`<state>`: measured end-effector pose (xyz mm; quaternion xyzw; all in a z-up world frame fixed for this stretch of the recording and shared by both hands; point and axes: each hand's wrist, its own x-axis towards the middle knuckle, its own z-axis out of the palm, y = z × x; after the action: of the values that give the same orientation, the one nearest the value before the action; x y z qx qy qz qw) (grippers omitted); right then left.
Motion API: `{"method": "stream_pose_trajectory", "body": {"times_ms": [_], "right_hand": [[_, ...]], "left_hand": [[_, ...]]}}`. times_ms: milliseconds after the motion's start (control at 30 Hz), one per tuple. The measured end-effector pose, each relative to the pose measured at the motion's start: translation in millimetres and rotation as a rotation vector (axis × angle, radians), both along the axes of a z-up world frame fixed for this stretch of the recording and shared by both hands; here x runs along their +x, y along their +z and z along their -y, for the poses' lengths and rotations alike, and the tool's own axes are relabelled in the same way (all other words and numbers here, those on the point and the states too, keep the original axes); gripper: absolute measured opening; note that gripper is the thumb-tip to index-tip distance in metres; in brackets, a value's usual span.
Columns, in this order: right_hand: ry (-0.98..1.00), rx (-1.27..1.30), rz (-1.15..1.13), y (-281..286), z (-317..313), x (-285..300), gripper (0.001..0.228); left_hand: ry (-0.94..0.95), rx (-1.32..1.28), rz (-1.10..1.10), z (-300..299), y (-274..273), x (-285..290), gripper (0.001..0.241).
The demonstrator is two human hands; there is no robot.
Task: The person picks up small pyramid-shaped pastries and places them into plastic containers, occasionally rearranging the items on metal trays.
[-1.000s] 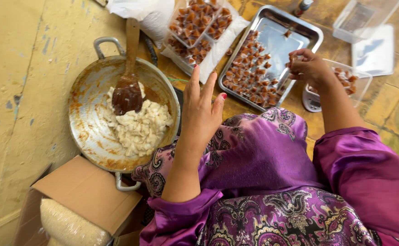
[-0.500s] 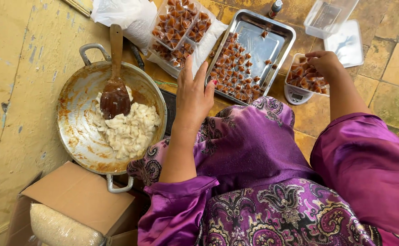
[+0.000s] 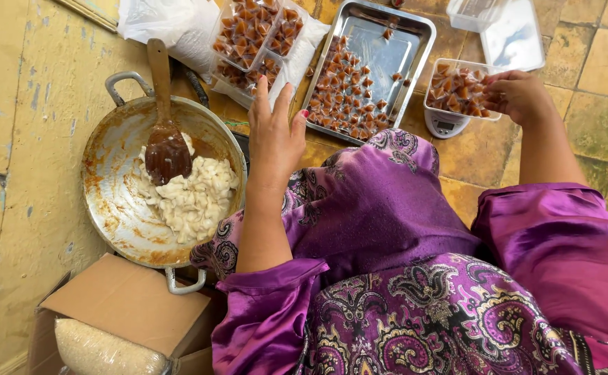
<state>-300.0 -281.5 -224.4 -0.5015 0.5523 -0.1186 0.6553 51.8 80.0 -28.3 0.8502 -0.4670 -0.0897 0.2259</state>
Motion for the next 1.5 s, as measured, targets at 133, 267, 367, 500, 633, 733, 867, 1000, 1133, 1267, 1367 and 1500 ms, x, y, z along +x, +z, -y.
{"method": "stream_pose_trajectory", "body": {"times_ms": [133, 267, 367, 500, 633, 733, 867, 1000, 1133, 1267, 1367, 1500], "right_hand": [[-0.115, 0.033, -0.015, -23.6, 4.9, -40.3, 0.006], [-0.123, 0.022, -0.061, -18.8, 1.7, -40.0, 0.008], [-0.061, -0.024, -0.049, -15.4, 0.2, -20.0, 0.009], [0.0, -0.084, -0.133, 16.5, -10.4, 22.5, 0.008], [0.048, -0.133, -0.314, 18.6, -11.2, 46.0, 0.042], [0.055, -0.503, -0.383, -3.2, -15.7, 66.5, 0.027], [0.204, -0.909, -0.258, -32.4, -52.9, 110.9, 0.025], [0.52, -0.937, -0.118, -90.4, -107.0, 145.2, 0.036], [0.905, -0.653, -0.421, -86.3, -148.4, 170.9, 0.068], [1.188, -0.836, -0.707, -139.0, -160.3, 182.1, 0.061], [1.238, -0.847, -0.693, -131.2, -168.9, 196.3, 0.047], [1.189, -0.852, -0.766, -117.2, -165.4, 194.6, 0.054]], "left_hand": [[-0.016, -0.066, 0.044, -3.9, -3.5, -1.4, 0.048], [-0.02, -0.128, 0.105, -11.5, -13.4, 1.7, 0.047], [-0.007, -0.107, 0.053, -15.7, -3.0, -1.6, 0.048], [0.021, -0.045, 0.0, -19.7, 14.0, -5.2, 0.05], [0.026, -0.052, 0.0, -25.1, 12.8, -7.5, 0.05], [0.032, -0.057, 0.007, -29.9, 22.0, -9.1, 0.049], [0.029, -0.026, 0.043, -34.4, 22.9, -8.7, 0.049], [0.03, -0.133, 0.097, -45.8, 20.7, -10.5, 0.05], [0.048, -0.08, 0.032, -53.8, 37.4, -10.3, 0.05], [0.047, -0.026, 0.025, -57.0, 44.0, -8.8, 0.051], [0.046, 0.006, -0.032, -49.5, 56.5, -11.6, 0.047], [0.005, -0.005, -0.018, -50.8, 48.3, -10.9, 0.049]]}}
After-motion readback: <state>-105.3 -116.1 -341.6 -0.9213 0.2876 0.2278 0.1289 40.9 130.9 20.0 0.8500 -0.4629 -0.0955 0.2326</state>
